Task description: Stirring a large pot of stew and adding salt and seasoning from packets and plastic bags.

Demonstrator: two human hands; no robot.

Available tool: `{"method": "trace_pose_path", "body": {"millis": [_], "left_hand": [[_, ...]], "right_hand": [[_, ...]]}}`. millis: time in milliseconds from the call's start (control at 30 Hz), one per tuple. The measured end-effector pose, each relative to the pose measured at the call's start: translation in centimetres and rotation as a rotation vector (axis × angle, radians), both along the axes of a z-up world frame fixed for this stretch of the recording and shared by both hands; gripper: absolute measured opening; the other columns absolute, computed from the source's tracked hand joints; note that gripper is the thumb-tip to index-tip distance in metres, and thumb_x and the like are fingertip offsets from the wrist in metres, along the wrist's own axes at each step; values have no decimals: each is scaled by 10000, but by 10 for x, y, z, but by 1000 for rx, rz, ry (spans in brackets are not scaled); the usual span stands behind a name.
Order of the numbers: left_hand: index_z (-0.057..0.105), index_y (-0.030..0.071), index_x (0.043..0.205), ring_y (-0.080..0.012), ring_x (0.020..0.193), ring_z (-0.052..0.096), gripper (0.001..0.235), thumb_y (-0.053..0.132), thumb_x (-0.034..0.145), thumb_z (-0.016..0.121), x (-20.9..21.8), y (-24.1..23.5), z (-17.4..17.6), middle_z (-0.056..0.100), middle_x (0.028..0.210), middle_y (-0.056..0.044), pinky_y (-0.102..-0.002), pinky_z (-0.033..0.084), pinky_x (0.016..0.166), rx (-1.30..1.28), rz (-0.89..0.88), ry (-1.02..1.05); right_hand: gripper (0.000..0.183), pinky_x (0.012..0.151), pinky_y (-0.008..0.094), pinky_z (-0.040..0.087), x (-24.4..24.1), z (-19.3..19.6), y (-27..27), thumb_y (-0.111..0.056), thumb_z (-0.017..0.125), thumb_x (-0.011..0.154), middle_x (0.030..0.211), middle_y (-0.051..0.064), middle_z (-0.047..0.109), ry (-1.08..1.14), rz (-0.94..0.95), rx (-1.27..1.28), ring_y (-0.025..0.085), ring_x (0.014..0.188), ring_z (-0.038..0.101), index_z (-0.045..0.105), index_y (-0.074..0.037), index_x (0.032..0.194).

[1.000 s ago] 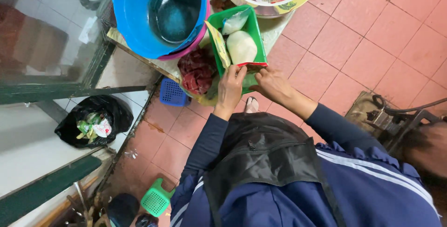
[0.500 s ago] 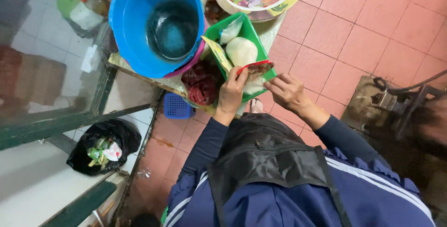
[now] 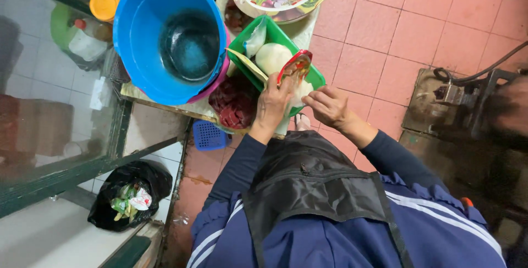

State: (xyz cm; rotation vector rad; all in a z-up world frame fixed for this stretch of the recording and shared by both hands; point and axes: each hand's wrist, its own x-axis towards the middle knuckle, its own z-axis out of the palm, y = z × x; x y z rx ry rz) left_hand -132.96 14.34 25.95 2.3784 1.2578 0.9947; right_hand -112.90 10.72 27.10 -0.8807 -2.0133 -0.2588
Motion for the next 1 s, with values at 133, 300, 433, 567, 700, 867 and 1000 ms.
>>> {"method": "trace_pose_path", "body": {"millis": [133, 300, 433, 567, 700, 867, 1000], "left_hand": [[593, 85, 1236, -356, 902, 673, 377, 26, 871, 667, 2, 4, -15, 561, 1132, -178, -426, 574, 734, 58, -10, 157], [618, 33, 1248, -307, 869, 657, 384, -12, 867, 623, -1, 6, -14, 555, 991, -151, -380, 570, 708, 199, -47, 229], [635, 23, 1046, -305, 909, 646, 190, 18, 856, 641, 0, -3, -34, 588, 955, -129, -411, 542, 760, 161, -163, 286], [618, 54, 880, -373, 1052, 627, 96, 74, 812, 682, -3, -22, -6, 617, 1121, -186, -457, 515, 906, 75, -175, 404], [624, 50, 1022, -400, 1201, 604, 234, 94, 816, 725, 15, -39, 37, 600, 1329, -208, -457, 497, 1021, 48, -196, 234], [516, 21, 1392, -419, 1318, 524, 745, 321, 787, 830, 111, -26, 66, 527, 1441, -214, -488, 449, 1090, -159, -414, -215], [490, -6, 1421, -428, 1333, 508, 781, 383, 818, 800, 221, -4, 10, 544, 1416, -236, -503, 436, 1081, -134, -684, -296]], "right_hand": [[269, 626, 343, 529, -3, 3, -1, 69, 741, 733, 866, 59, 676, 85, 17, 21, 234, 734, 635, 724, -46, 976], [280, 690, 361, 505, 3, 26, -18, 117, 735, 767, 875, 69, 676, 197, -78, 3, 251, 762, 625, 713, -51, 990], [274, 738, 383, 497, 24, 55, -29, 141, 689, 797, 889, 81, 678, 231, -217, 45, 274, 803, 635, 681, -55, 990], [220, 763, 407, 527, 45, 90, -41, 124, 646, 883, 929, 109, 686, 258, -293, 75, 302, 856, 658, 634, -43, 1025], [172, 736, 400, 564, 85, 86, -48, 105, 628, 968, 931, 127, 700, 291, -313, 97, 307, 842, 696, 589, -27, 1071], [137, 574, 366, 484, 147, 77, -65, 116, 636, 953, 762, 137, 654, 278, -384, 104, 283, 637, 627, 608, 6, 1031], [104, 589, 338, 496, 221, 60, -79, 97, 607, 990, 758, 115, 645, 372, -435, 45, 247, 658, 641, 630, 11, 1044]]}}
